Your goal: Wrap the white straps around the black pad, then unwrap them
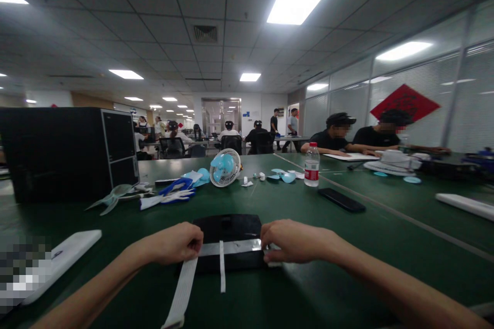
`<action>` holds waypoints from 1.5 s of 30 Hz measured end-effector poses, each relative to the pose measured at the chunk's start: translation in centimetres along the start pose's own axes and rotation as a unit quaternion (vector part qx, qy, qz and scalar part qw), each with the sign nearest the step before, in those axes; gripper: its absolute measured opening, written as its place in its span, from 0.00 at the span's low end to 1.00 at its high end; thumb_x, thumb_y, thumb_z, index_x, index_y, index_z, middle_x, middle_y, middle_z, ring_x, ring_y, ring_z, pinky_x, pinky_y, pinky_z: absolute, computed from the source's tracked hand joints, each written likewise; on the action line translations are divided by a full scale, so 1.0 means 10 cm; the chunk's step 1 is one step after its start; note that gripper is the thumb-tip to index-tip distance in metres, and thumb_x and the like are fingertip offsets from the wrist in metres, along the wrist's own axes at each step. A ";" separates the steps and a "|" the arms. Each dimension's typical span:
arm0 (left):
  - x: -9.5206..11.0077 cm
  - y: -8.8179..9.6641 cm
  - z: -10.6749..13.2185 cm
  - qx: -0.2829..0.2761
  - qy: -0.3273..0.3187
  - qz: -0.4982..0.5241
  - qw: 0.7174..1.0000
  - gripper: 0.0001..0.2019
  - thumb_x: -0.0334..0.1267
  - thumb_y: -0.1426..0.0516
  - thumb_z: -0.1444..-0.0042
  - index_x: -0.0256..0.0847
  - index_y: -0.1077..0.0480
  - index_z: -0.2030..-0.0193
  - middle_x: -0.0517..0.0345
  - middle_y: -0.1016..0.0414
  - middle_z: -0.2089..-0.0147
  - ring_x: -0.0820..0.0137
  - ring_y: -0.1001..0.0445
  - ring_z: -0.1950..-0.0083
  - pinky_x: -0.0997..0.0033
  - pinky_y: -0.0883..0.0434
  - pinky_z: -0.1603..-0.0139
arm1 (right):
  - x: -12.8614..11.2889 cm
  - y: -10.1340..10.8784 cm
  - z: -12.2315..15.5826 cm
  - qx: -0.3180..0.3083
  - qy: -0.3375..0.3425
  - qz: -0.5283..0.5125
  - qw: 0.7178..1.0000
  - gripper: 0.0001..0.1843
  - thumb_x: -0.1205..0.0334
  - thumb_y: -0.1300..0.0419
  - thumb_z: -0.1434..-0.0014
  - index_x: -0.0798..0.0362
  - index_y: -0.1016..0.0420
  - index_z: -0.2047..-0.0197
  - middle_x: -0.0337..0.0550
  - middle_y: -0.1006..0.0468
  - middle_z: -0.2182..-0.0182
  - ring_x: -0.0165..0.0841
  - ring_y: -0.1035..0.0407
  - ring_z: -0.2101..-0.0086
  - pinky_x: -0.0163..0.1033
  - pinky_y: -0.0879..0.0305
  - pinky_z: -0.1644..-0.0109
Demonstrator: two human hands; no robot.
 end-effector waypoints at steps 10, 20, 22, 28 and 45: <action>-0.04 0.07 -0.05 0.035 -0.011 0.033 0.999 0.12 0.46 0.48 0.44 0.44 0.29 0.62 0.58 0.27 0.57 0.68 0.30 0.58 0.70 0.34 0.60 | 0.03 0.25 -0.30 0.076 -0.036 0.011 0.996 0.17 0.59 0.42 0.41 0.55 0.25 0.51 0.48 0.25 0.55 0.37 0.31 0.58 0.39 0.36 0.56; -0.56 0.32 -0.09 0.172 0.100 -0.100 0.975 0.11 0.43 0.49 0.44 0.42 0.28 0.61 0.53 0.26 0.58 0.65 0.28 0.58 0.66 0.33 0.59 | 0.07 0.12 -1.13 0.119 0.025 0.061 0.991 0.22 0.58 0.40 0.43 0.58 0.28 0.47 0.53 0.27 0.54 0.40 0.31 0.56 0.41 0.34 0.54; -0.70 0.33 -0.09 0.174 0.112 -0.105 0.973 0.11 0.43 0.49 0.44 0.42 0.28 0.61 0.52 0.26 0.58 0.65 0.28 0.57 0.66 0.33 0.58 | 0.12 0.04 -1.28 0.108 0.022 0.079 0.991 0.20 0.57 0.41 0.43 0.58 0.27 0.50 0.53 0.26 0.56 0.40 0.31 0.57 0.41 0.34 0.56; -0.97 0.32 -0.10 0.168 0.142 -0.097 0.971 0.12 0.45 0.49 0.44 0.42 0.28 0.61 0.52 0.25 0.58 0.63 0.27 0.58 0.65 0.31 0.60 | 0.17 -0.06 -1.44 0.080 0.015 0.083 0.993 0.17 0.56 0.41 0.43 0.56 0.23 0.54 0.49 0.22 0.59 0.38 0.29 0.60 0.37 0.34 0.60; -1.22 0.16 -0.12 0.115 0.177 -0.072 0.975 0.13 0.45 0.46 0.47 0.44 0.27 0.59 0.51 0.23 0.55 0.62 0.25 0.56 0.65 0.31 0.59 | 0.84 0.62 -0.66 0.212 -0.093 0.056 0.971 0.14 0.55 0.43 0.43 0.54 0.20 0.62 0.44 0.20 0.68 0.32 0.30 0.69 0.33 0.41 0.67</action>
Point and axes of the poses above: each hand's wrist, its own z-axis away from the middle knuckle, its own y-axis out of the back of the hand, x = y × z, the point moved 9 cm from there along -z, towards the middle knuckle
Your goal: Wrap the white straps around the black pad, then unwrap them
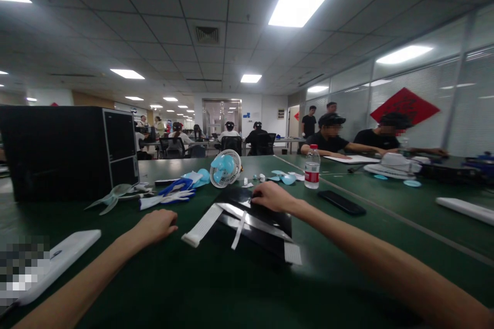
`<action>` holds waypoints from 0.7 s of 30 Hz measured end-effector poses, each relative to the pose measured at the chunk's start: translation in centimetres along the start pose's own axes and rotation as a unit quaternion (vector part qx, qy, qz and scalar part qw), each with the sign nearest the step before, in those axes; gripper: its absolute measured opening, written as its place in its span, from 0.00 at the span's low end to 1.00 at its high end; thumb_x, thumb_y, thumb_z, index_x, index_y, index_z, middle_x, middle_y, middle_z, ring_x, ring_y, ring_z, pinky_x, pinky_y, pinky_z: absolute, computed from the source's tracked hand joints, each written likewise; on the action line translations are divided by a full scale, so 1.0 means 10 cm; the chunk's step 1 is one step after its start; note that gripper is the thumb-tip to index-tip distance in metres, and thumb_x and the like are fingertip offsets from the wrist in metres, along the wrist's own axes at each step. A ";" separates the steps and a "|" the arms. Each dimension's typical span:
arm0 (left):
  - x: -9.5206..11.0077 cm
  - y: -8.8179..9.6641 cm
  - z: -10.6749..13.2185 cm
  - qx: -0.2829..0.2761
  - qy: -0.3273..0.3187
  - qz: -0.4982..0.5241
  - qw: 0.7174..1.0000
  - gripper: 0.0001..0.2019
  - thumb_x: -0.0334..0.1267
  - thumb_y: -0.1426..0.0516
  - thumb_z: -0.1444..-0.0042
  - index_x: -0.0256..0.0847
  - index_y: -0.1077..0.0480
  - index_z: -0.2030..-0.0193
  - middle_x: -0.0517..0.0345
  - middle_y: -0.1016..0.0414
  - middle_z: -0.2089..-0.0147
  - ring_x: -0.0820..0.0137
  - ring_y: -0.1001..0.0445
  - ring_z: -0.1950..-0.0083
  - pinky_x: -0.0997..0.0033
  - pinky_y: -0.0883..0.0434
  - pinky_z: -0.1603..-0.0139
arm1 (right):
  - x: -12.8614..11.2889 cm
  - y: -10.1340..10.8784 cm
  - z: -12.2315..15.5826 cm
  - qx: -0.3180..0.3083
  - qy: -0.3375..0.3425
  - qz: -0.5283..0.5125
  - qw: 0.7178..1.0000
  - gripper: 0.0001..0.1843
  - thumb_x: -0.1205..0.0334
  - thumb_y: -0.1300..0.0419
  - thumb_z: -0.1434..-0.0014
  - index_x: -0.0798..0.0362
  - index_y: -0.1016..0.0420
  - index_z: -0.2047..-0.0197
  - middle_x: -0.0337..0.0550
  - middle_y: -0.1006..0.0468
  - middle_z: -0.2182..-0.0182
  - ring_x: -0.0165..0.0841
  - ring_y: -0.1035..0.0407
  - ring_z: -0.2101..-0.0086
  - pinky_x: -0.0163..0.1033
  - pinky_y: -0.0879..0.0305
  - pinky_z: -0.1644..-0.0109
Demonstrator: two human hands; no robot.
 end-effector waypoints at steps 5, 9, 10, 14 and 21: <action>0.06 -0.02 0.03 -0.001 -0.015 -0.022 1.000 0.13 0.45 0.46 0.47 0.43 0.27 0.60 0.51 0.23 0.56 0.62 0.25 0.56 0.65 0.31 0.60 | 1.07 0.10 0.36 -0.001 -0.155 0.053 0.987 0.14 0.56 0.43 0.44 0.55 0.19 0.66 0.47 0.21 0.70 0.34 0.30 0.69 0.35 0.42 0.67; 0.11 -0.02 0.04 -0.004 -0.018 -0.030 0.999 0.12 0.45 0.46 0.47 0.44 0.27 0.61 0.51 0.23 0.55 0.62 0.25 0.56 0.65 0.31 0.59 | 1.81 0.03 0.70 -0.011 -0.257 0.053 0.965 0.12 0.58 0.41 0.45 0.56 0.20 0.69 0.49 0.21 0.70 0.36 0.29 0.67 0.35 0.41 0.66; 0.12 -0.01 0.04 -0.005 -0.018 -0.030 0.999 0.12 0.45 0.46 0.47 0.44 0.27 0.61 0.51 0.23 0.55 0.62 0.25 0.55 0.64 0.31 0.59 | 1.96 0.00 0.77 -0.015 -0.280 0.047 0.959 0.11 0.58 0.41 0.46 0.56 0.20 0.70 0.50 0.21 0.69 0.37 0.29 0.66 0.35 0.41 0.66; 0.18 0.04 0.10 -0.015 -0.011 -0.021 1.000 0.13 0.44 0.47 0.46 0.43 0.27 0.59 0.50 0.24 0.54 0.61 0.26 0.55 0.64 0.30 0.58 | 2.36 -0.10 0.94 -0.027 -0.336 0.029 0.941 0.10 0.60 0.39 0.48 0.58 0.21 0.69 0.52 0.22 0.67 0.38 0.29 0.65 0.35 0.40 0.66; 0.17 0.02 0.11 -0.023 -0.015 -0.005 1.000 0.14 0.45 0.48 0.46 0.43 0.28 0.57 0.50 0.25 0.53 0.62 0.27 0.54 0.64 0.30 0.57 | 2.57 -0.21 1.04 -0.049 -0.370 0.044 0.927 0.10 0.58 0.37 0.51 0.57 0.22 0.68 0.52 0.22 0.64 0.40 0.28 0.63 0.36 0.40 0.68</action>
Point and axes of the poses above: each hand's wrist, its own z-axis away from the middle knuckle, its own y-axis out of the back of the hand, x = y × z, the point moved 9 cm from there along -z, towards the middle knuckle
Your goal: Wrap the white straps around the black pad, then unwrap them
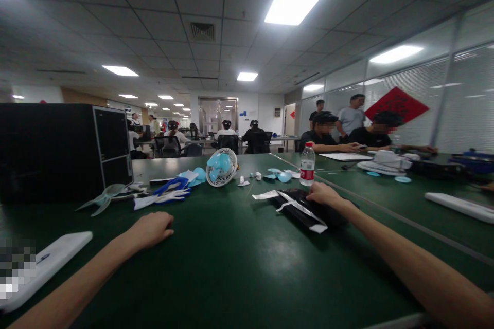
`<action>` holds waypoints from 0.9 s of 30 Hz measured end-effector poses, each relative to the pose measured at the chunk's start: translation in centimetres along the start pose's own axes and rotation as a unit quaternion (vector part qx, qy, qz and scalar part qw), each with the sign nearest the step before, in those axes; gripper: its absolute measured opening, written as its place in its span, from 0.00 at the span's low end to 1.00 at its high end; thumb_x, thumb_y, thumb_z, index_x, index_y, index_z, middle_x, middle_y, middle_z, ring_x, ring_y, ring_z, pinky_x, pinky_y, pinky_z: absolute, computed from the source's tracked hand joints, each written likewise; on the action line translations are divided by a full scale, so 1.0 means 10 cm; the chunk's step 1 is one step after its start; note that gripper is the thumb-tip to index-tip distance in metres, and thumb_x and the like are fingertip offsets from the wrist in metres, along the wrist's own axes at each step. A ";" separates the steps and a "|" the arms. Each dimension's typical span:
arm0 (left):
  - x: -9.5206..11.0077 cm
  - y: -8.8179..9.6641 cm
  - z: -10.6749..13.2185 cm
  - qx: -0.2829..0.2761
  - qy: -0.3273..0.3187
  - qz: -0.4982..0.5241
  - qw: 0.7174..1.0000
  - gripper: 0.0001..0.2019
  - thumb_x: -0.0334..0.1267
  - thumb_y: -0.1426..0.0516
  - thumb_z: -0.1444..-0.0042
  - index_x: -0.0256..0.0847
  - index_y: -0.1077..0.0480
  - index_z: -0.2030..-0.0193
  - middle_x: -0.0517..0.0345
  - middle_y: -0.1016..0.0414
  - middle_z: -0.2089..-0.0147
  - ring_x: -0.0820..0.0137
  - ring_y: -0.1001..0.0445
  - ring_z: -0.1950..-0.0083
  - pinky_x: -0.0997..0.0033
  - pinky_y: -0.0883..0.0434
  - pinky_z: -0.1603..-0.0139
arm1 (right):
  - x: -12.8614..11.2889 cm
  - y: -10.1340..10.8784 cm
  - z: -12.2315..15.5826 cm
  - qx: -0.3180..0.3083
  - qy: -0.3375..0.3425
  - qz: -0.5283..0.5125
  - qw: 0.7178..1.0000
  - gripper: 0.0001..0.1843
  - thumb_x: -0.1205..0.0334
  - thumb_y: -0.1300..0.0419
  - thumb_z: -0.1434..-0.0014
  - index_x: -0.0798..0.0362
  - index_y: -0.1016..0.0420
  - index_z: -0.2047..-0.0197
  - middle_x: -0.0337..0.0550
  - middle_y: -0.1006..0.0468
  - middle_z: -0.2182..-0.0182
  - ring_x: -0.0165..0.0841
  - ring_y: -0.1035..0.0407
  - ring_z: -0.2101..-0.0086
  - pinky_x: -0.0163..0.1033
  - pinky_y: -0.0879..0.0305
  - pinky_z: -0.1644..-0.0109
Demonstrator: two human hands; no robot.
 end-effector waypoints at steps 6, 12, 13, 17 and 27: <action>0.01 0.01 0.02 -0.005 0.004 0.006 1.000 0.15 0.46 0.48 0.46 0.43 0.28 0.56 0.50 0.25 0.52 0.60 0.27 0.53 0.64 0.30 0.57 | 0.00 -0.06 0.04 -0.010 -0.018 0.025 0.999 0.12 0.58 0.37 0.51 0.55 0.23 0.64 0.52 0.23 0.62 0.41 0.28 0.62 0.37 0.38 0.66; -0.02 -0.04 -0.03 -0.004 -0.005 -0.007 1.000 0.15 0.46 0.48 0.47 0.43 0.27 0.56 0.50 0.25 0.53 0.61 0.26 0.53 0.64 0.30 0.56 | -0.09 0.14 0.17 -0.022 -0.011 0.061 0.998 0.15 0.53 0.41 0.45 0.58 0.24 0.66 0.55 0.23 0.61 0.43 0.28 0.60 0.39 0.36 0.63; -0.03 -0.05 -0.04 0.002 -0.009 -0.014 1.000 0.15 0.46 0.47 0.47 0.44 0.27 0.57 0.51 0.25 0.53 0.61 0.26 0.53 0.64 0.30 0.56 | -0.11 0.19 0.21 -0.031 -0.010 0.063 0.997 0.15 0.53 0.42 0.44 0.58 0.24 0.67 0.55 0.22 0.62 0.43 0.27 0.61 0.39 0.36 0.63; -0.05 -0.07 -0.08 0.013 -0.013 -0.028 0.999 0.15 0.47 0.48 0.47 0.44 0.27 0.57 0.51 0.24 0.53 0.61 0.26 0.52 0.63 0.30 0.56 | -0.21 0.21 0.45 -0.136 -0.005 0.015 0.991 0.18 0.53 0.43 0.42 0.60 0.27 0.74 0.53 0.22 0.72 0.38 0.27 0.71 0.37 0.34 0.68; -0.10 -0.09 -0.08 0.012 -0.013 -0.012 1.000 0.16 0.48 0.48 0.47 0.45 0.27 0.56 0.52 0.24 0.53 0.61 0.26 0.53 0.64 0.30 0.57 | -0.43 -0.18 0.85 -0.332 0.003 -0.026 0.943 0.15 0.59 0.29 0.60 0.58 0.29 0.81 0.51 0.24 0.78 0.34 0.29 0.79 0.33 0.35 0.80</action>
Point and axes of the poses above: each hand's wrist, its own z-axis away from the middle knuckle, its own y-axis out of the back of the hand, x = y × z, the point moved 9 cm from there along -z, towards the middle knuckle
